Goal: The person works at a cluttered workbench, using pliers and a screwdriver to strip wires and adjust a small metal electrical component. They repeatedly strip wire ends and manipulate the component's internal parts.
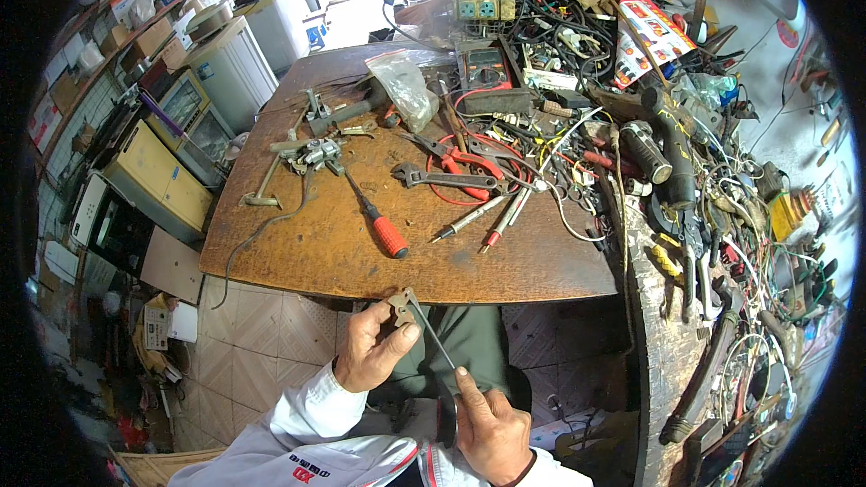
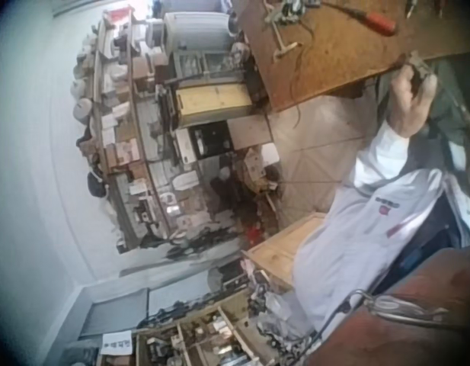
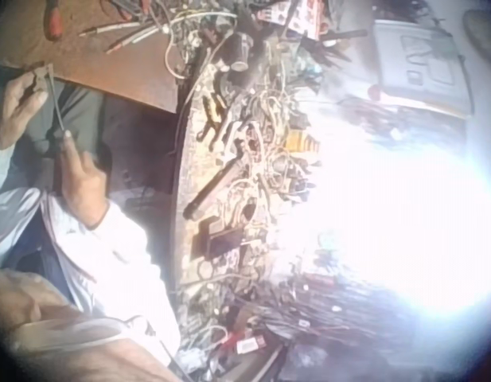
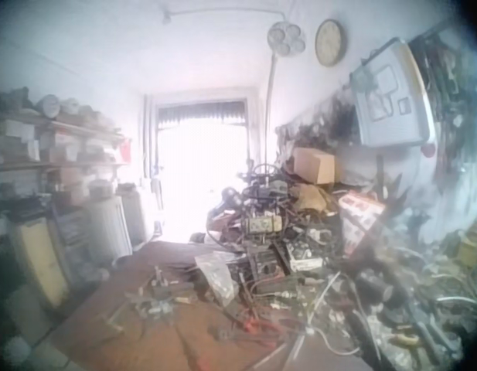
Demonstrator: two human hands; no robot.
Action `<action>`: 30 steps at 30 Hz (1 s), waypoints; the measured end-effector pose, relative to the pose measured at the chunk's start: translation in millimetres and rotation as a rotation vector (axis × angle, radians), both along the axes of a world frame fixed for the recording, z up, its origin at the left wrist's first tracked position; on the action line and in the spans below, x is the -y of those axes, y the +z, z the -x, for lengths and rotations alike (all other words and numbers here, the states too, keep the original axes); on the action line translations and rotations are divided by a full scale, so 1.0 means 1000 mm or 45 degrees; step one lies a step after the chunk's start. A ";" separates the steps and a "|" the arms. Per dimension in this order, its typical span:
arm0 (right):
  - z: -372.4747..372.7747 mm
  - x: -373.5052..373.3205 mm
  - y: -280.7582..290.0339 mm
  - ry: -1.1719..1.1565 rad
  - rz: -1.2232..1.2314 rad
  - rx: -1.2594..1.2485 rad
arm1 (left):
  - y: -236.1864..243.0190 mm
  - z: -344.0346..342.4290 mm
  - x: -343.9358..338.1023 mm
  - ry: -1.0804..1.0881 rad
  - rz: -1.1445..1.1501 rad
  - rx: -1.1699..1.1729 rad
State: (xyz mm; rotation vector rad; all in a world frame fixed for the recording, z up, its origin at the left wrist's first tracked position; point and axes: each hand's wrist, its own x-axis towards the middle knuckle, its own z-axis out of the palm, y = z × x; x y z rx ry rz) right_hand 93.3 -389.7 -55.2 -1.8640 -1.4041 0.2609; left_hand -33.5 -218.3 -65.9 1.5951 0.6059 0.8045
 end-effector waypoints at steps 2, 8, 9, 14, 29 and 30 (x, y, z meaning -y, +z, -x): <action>-0.001 0.000 -0.003 0.004 -0.002 0.007 | -0.002 0.000 -0.001 -0.013 -0.012 0.006; -0.009 0.001 0.001 0.018 0.042 -0.008 | 0.007 0.001 0.001 0.031 0.046 0.041; -0.012 -0.003 0.004 0.015 0.032 -0.021 | 0.007 0.006 0.000 0.019 0.043 0.013; -0.034 -0.035 0.016 -0.055 -0.137 0.133 | 0.008 0.018 -0.002 0.104 0.038 0.043; -0.046 -0.086 -0.010 -0.291 -0.495 0.174 | -0.030 0.136 -0.001 0.625 0.301 0.723; -0.046 -0.081 -0.017 -0.323 -0.532 0.207 | -0.033 0.146 -0.003 0.697 0.249 0.764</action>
